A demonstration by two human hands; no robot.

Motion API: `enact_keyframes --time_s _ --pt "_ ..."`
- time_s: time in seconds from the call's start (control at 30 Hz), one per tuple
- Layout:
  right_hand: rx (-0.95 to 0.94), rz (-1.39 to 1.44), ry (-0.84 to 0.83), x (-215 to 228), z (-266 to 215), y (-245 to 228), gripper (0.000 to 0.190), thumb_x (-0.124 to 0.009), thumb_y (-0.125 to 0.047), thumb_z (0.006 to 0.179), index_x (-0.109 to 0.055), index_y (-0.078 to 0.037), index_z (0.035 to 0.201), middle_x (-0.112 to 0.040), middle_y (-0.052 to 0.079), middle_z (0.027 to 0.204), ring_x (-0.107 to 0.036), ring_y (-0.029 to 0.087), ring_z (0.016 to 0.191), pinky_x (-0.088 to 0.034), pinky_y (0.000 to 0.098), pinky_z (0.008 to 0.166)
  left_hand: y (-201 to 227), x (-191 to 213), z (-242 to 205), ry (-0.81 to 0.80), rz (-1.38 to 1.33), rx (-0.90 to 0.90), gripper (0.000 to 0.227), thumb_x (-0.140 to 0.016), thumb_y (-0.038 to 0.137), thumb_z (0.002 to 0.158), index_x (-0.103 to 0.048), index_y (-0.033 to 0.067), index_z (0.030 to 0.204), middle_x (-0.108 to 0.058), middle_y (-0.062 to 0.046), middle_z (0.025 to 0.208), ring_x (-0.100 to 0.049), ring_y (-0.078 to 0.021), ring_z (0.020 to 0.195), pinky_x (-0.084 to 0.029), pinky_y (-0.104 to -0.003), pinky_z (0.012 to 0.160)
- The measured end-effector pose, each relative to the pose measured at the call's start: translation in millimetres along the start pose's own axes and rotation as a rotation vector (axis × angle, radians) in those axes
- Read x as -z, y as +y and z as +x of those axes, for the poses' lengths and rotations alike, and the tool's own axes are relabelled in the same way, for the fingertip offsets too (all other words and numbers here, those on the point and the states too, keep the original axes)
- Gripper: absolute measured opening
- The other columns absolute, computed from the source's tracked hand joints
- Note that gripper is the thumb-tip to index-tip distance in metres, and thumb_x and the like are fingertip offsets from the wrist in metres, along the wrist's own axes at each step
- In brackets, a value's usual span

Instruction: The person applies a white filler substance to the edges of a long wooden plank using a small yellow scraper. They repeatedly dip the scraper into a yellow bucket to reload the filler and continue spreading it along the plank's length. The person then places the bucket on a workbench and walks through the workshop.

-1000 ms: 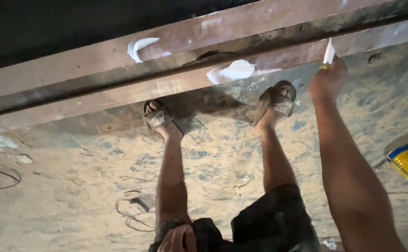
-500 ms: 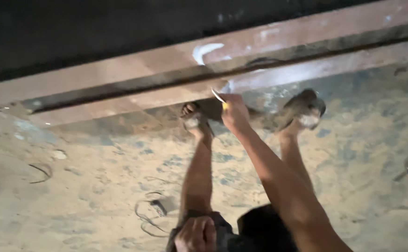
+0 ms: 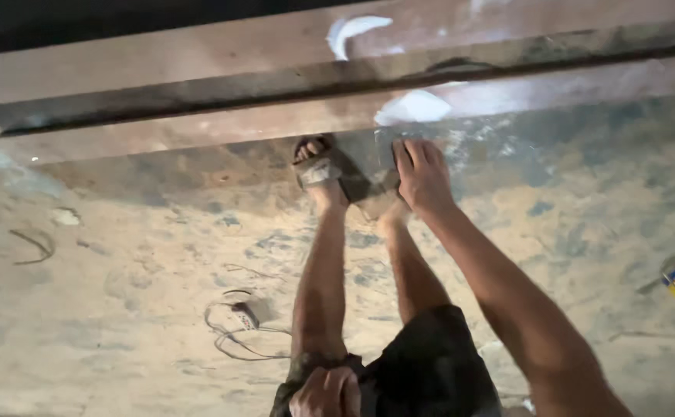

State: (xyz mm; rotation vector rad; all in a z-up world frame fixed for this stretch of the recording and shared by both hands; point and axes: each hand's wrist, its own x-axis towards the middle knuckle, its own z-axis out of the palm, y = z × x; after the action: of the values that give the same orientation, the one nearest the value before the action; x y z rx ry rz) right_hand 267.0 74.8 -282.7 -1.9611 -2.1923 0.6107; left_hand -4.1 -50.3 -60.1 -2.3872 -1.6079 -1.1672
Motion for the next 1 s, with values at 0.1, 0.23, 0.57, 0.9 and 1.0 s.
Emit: enact_keyframes --time_s 0.1,0.23,0.57,0.9,1.0 --pt "-0.127 0.057 -0.084 54 28 37 0.042 -0.067 -0.001 0.079 -0.071 -0.005 0.120 -0.068 0.016 0.118 -0.063 0.037 0.110 -0.051 0.0502 0.097 8 14 -1 -0.569 -0.071 0.443 0.009 -0.064 0.024 0.067 -0.062 0.0202 0.059 -0.051 -0.005 0.047 -0.052 -0.0229 0.037 -0.044 -0.037 0.037" --pt "-0.207 -0.081 -0.340 96 86 111 0.022 -0.066 -0.002 0.090 -0.076 -0.008 0.109 -0.073 0.020 0.098 -0.070 0.039 0.091 -0.055 0.0514 0.077 37 48 1 -0.738 -0.081 0.567 0.009 -0.068 0.021 0.075 -0.066 0.0194 0.066 -0.060 -0.006 0.053 -0.059 -0.0222 0.043 -0.048 -0.038 0.040" --pt "-0.162 -0.111 -0.621 65 136 133 0.024 -0.067 -0.007 0.084 -0.077 -0.008 0.106 -0.075 0.023 0.097 -0.072 0.042 0.092 -0.056 0.0529 0.083 32 29 33 -0.807 -0.104 0.670 0.005 -0.074 0.018 0.073 -0.069 0.0163 0.073 -0.059 -0.007 0.054 -0.061 -0.0242 0.045 -0.051 -0.039 0.042" --pt "-0.072 0.058 -0.092 145 96 118 0.046 -0.059 0.007 0.086 -0.074 -0.010 0.127 -0.070 0.019 0.120 -0.064 0.036 0.115 -0.056 0.0472 0.100 29 31 16 -0.777 -0.033 0.714 0.007 -0.072 0.022 0.071 -0.068 0.0200 0.066 -0.063 -0.005 0.053 -0.062 -0.0228 0.043 -0.051 -0.040 0.041" --pt "-0.230 0.078 0.090 127 100 116 0.034 -0.059 0.009 0.095 -0.067 -0.006 0.124 -0.068 0.015 0.128 -0.062 0.033 0.123 -0.056 0.0430 0.104 24 41 11 -0.891 -0.076 0.681 0.006 -0.073 0.022 0.072 -0.071 0.0181 0.067 -0.062 -0.006 0.052 -0.062 -0.0243 0.043 -0.051 -0.040 0.039"
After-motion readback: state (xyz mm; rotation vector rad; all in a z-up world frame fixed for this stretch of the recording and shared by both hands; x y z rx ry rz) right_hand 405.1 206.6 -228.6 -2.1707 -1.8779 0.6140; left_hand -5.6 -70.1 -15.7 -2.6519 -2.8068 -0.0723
